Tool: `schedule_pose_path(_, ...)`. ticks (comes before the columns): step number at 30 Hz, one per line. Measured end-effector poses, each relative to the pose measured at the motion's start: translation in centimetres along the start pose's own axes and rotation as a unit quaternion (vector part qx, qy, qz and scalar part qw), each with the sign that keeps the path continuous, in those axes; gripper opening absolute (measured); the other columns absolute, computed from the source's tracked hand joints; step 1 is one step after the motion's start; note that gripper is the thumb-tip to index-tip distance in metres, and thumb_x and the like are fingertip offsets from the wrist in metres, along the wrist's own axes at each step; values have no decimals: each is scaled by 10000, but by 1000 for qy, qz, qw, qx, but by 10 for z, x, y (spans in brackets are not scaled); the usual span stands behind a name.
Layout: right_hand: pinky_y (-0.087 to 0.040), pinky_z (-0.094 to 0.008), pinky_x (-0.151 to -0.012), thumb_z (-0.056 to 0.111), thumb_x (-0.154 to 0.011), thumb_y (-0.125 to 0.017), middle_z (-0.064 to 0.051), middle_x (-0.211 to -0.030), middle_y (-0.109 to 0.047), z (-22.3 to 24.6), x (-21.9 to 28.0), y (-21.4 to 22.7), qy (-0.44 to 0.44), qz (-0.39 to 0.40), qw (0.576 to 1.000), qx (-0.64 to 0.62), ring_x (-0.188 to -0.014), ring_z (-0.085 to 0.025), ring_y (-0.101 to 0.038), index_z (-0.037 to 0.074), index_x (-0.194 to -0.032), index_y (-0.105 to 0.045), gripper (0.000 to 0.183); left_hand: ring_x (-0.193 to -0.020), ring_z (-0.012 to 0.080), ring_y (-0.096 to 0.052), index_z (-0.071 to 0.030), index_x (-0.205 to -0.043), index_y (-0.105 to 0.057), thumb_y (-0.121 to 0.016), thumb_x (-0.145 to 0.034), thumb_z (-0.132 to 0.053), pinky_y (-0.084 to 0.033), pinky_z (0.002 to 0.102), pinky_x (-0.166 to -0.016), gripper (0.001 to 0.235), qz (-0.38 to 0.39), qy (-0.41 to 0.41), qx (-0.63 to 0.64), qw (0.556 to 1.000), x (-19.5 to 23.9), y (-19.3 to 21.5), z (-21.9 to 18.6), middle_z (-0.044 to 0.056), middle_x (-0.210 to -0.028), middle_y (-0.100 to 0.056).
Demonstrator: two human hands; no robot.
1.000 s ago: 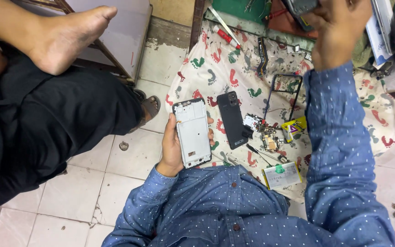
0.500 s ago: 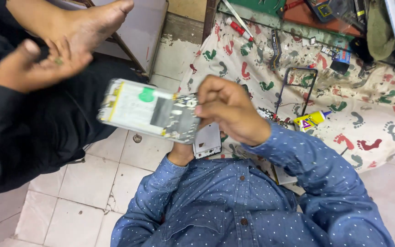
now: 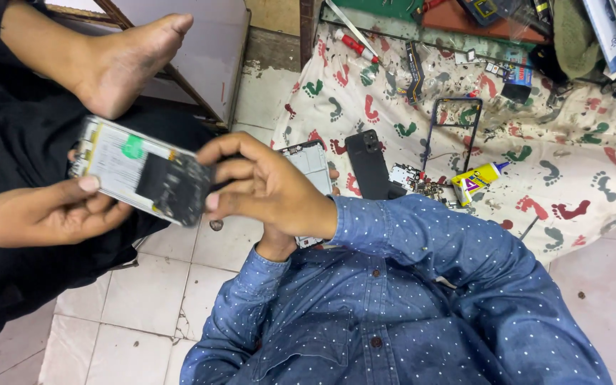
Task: The person applies adhesive to the inner frame of a disassembled smartphone and then places the motherboard into the frame. The person handles the phone frame, adhesive tube, and motherboard during the process.
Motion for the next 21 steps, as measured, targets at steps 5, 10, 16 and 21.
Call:
schedule_pose_path(5,-558,-338,-1119,120,-1021,-710,-118,-1426,-608,10,22,-3,61,19,989,131,-1277,-197,-670,86,-1514,-361,605,-1291,334,-600,-51,-1507,-352,-382,-1051,-566,-513,525,-1095,689,18,50,134,990,5,5,-7,241,-1414,-571)
schedule_pose_path(10,-621,-285,-935,126,-1056,-670,-92,-1202,-741,47,74,69,107,-84,897,421,-1039,-142,-737,33,-1297,-658,259,-1173,331,-656,19,-1494,-475,-274,-1071,-631,-544,504,-1026,802,-40,115,199,972,-5,14,-14,243,-1361,-616)
schedule_pose_path(16,-542,-264,-766,201,-996,-666,-48,-1077,-761,64,154,144,-127,-266,824,484,-881,-100,-688,43,-1270,-671,317,-973,328,-671,44,-1437,-536,-248,-1074,-695,-586,492,-875,872,3,118,207,971,-7,6,-22,219,-1229,-642)
schedule_pose_path(21,-508,-279,-689,254,-977,-681,-59,-982,-775,49,217,137,-218,-324,760,519,-753,-132,-655,82,-1232,-723,310,-959,316,-673,41,-1434,-539,-253,-1051,-697,-591,482,-870,879,-16,147,203,968,-4,-2,-15,211,-1260,-656)
Point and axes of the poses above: each hand's wrist, its own x-axis away from the middle knuckle, its own y-axis out of the back of the hand, z = x × y, the point moved 2 cm from there along -x, towards the middle knuckle
